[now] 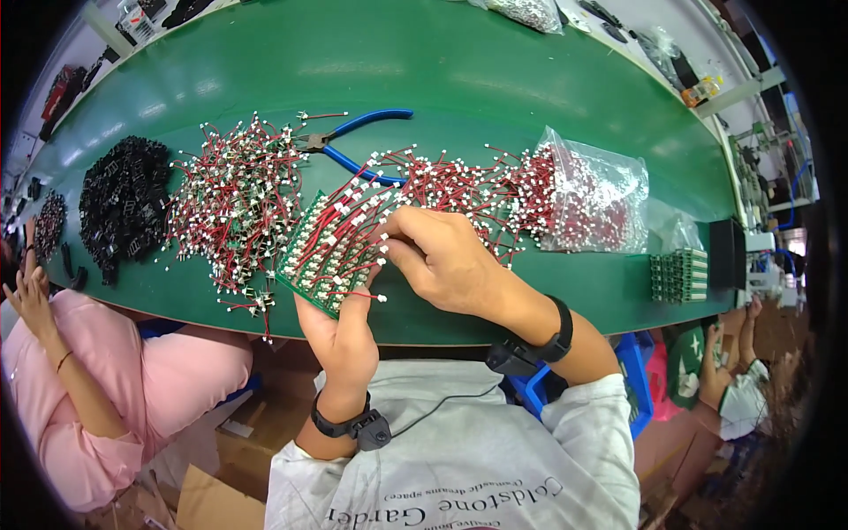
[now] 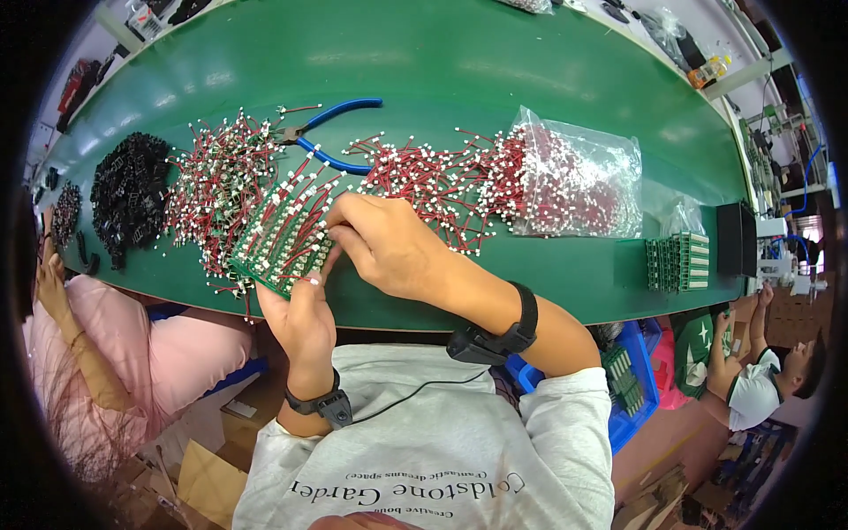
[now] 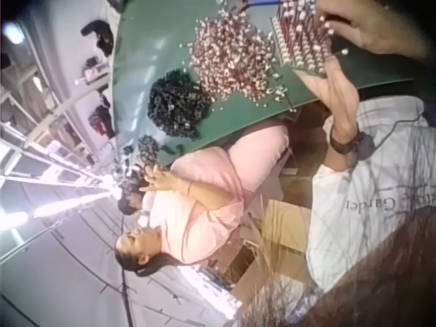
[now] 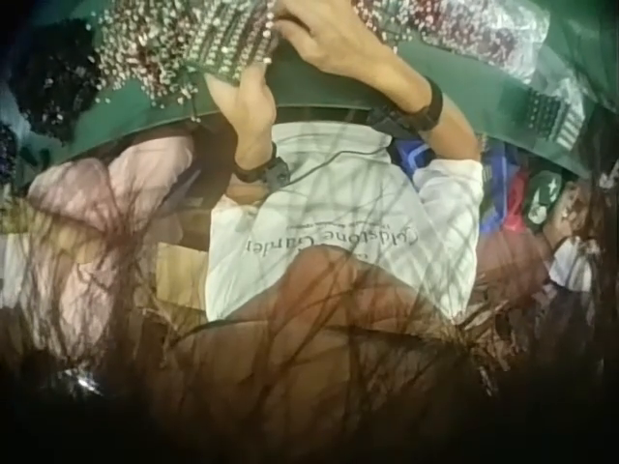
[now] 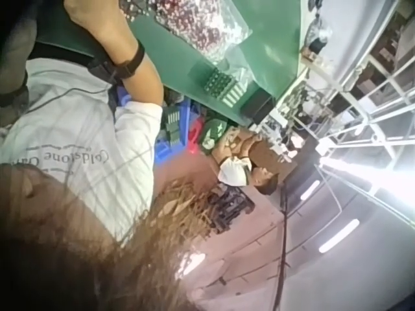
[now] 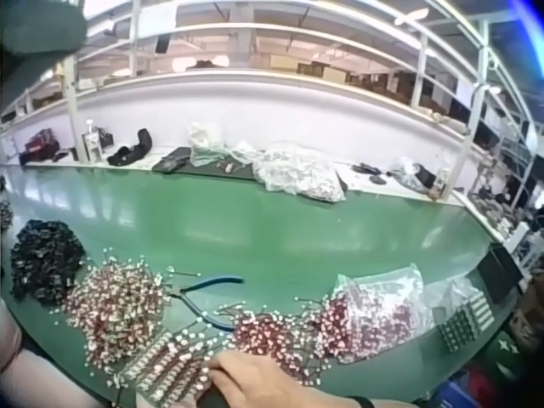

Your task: Manually inserting small electronic components into a green printed circuit board at a factory workstation.

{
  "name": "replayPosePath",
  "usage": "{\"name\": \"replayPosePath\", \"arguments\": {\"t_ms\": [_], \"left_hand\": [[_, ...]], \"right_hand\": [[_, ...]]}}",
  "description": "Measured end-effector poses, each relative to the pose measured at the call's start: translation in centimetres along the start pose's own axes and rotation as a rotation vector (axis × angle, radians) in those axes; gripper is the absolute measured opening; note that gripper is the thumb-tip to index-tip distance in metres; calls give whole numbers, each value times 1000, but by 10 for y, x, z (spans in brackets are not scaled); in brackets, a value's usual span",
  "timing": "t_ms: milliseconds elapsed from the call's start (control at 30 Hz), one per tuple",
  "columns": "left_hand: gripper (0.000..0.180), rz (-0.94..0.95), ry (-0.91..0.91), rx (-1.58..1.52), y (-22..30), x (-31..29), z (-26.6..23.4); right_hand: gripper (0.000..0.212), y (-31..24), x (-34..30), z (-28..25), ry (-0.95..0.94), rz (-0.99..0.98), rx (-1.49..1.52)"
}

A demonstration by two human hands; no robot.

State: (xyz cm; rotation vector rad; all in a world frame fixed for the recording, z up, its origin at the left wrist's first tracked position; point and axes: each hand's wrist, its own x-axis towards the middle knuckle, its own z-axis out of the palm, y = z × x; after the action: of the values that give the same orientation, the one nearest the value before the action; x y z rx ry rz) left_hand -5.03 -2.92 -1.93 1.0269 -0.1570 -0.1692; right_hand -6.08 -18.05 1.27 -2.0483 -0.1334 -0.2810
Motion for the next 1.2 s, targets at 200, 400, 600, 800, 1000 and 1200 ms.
{"name": "replayPosePath", "arguments": {"t_ms": [200,400,600,800,1000,1200], "left_hand": [[49,47,-36,88,0,-5,6],[48,52,-21,108,-6,-8,8],[49,50,-8,208,-9,-9,5],[45,21,-38,267,-6,-8,7],[44,111,-73,437,-7,-9,9],[43,66,-61,374,-7,-6,2]], "right_hand": [[9,8,-5,6,89,-74,-78],[15,15,-8,7,106,-182,-167],[19,17,-7,7,87,-157,-213],[16,13,-7,3,74,-148,-202],[14,6,-3,-2,-14,-77,-243],[11,16,-5,0,-7,-116,-191]]}}
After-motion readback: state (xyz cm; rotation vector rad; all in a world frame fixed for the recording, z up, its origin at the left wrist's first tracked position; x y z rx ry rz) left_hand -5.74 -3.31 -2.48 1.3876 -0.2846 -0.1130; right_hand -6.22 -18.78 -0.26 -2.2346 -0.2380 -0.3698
